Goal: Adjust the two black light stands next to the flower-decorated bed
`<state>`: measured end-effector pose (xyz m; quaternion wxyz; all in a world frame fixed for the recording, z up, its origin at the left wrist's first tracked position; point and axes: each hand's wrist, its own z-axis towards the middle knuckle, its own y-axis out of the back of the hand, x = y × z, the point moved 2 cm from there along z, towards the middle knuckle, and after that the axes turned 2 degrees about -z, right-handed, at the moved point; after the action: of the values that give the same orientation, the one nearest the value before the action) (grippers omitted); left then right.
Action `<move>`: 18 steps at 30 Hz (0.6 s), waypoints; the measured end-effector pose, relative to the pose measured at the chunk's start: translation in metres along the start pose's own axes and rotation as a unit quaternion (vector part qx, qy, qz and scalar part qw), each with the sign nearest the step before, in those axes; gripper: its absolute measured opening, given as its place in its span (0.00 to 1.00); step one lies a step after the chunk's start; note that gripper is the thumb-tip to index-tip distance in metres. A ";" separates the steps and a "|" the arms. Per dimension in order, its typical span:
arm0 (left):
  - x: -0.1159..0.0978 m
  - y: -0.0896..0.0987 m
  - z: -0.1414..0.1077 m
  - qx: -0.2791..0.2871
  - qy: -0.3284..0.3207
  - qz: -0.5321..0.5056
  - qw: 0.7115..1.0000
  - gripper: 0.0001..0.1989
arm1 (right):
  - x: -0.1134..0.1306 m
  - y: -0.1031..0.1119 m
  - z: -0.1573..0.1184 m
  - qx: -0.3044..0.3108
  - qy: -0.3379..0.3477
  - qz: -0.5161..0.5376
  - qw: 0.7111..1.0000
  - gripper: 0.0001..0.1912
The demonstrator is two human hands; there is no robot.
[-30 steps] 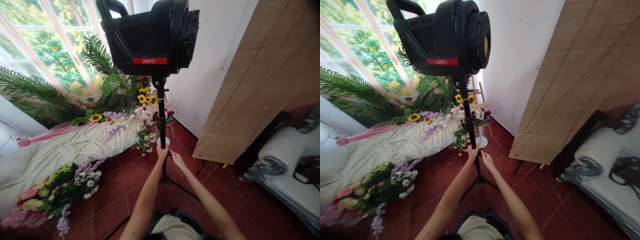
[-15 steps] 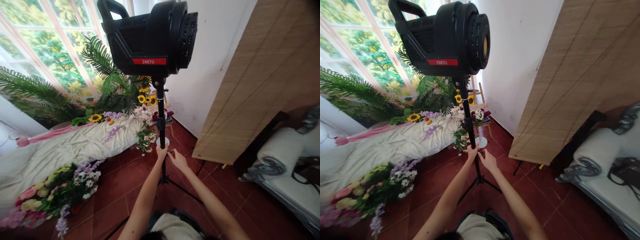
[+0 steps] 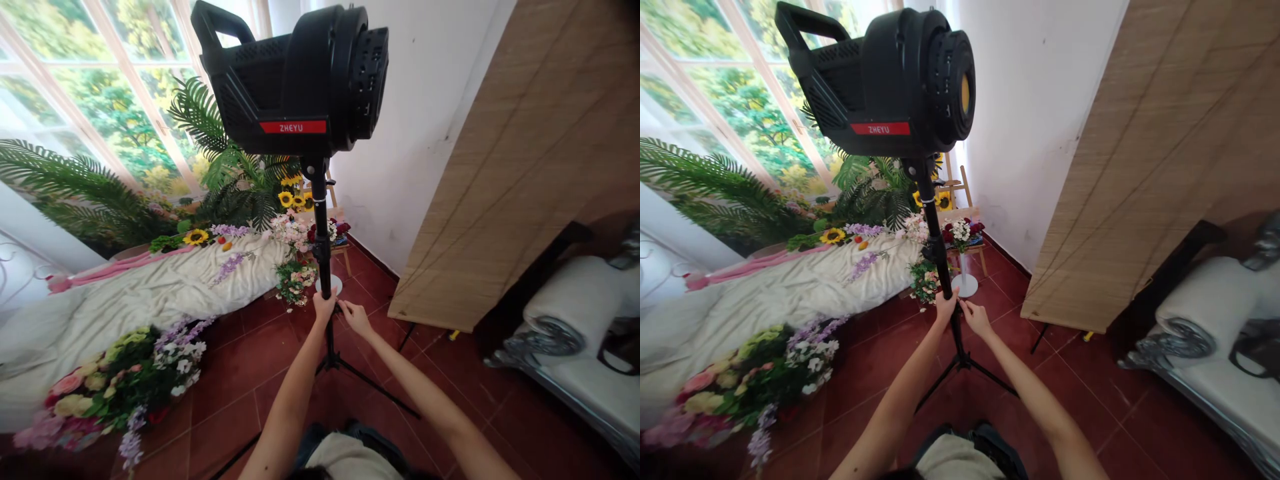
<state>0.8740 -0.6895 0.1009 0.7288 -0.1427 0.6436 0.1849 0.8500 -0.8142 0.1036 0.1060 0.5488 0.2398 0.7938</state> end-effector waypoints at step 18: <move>-0.008 -0.008 -0.038 -0.048 -0.067 -0.048 0.995 0.17 | -0.016 0.000 -0.009 -0.044 0.035 0.028 0.998 0.26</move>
<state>0.8438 -0.7144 0.1034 0.7704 -0.1958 0.5765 0.1894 0.8477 -0.8231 0.0877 0.0996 0.5218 0.1925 0.8251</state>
